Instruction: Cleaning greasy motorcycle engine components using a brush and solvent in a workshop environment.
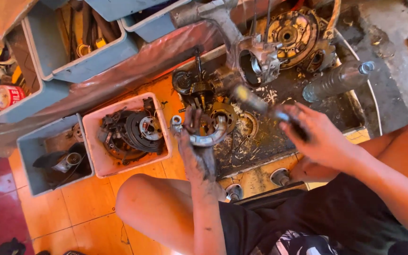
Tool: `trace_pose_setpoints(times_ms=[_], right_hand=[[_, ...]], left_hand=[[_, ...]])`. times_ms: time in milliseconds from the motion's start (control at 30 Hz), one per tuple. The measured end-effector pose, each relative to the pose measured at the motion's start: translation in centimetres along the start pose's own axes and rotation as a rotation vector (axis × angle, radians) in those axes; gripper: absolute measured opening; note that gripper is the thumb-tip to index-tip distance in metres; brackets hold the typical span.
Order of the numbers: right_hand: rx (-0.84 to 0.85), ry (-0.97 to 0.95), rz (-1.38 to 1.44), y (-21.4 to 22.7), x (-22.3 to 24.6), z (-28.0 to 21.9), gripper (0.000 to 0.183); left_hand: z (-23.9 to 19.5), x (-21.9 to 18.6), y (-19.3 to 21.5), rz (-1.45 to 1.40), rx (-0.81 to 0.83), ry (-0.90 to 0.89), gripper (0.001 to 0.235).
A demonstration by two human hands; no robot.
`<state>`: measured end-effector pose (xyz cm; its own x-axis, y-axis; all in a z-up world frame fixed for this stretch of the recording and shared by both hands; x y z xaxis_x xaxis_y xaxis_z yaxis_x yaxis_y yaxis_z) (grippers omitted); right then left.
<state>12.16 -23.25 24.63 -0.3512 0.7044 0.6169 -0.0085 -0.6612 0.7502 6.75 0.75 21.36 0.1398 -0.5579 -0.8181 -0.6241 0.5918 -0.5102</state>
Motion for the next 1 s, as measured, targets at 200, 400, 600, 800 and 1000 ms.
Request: trace_pose_setpoints(times_ms=[200,400,600,800,1000], right_hand=[[0.161,0.140,0.464,-1.5,3.7,-2.9,0.042],[0.200,0.236,0.418,-2.4,4.6,-2.5,0.054],[0.089,0.109,0.525,-1.9,4.9,-1.9,0.042],[0.039,-0.221,0.763,-3.0,2.4,-0.6,0.021],[0.328,-0.345,0.864,-6.1,-2.2,-0.4,0.029]], left_hand=[[0.8,2.5,-0.1,-0.144,0.154,0.111,0.069],[-1.2,-0.4,-4.4,0.118,-0.244,0.244,0.056],[-2.0,1.0,-3.3,-0.058,-0.597,0.382,0.060],[0.8,4.6,-1.9,-0.376,0.149,0.452,0.057],[-1.6,4.3,-2.7,-0.517,0.587,0.522,0.076]])
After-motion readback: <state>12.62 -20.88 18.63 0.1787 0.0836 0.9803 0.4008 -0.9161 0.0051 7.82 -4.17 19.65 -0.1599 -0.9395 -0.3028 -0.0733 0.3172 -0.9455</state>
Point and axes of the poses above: each hand's wrist, its own z-axis towards the middle knuckle, its own y-axis out of the back of the hand, x = y × z, the point moved 5 cm from there along z, towards the middle knuckle, and after that the axes turned 14 degrees about -x, right-handed, at the moved point
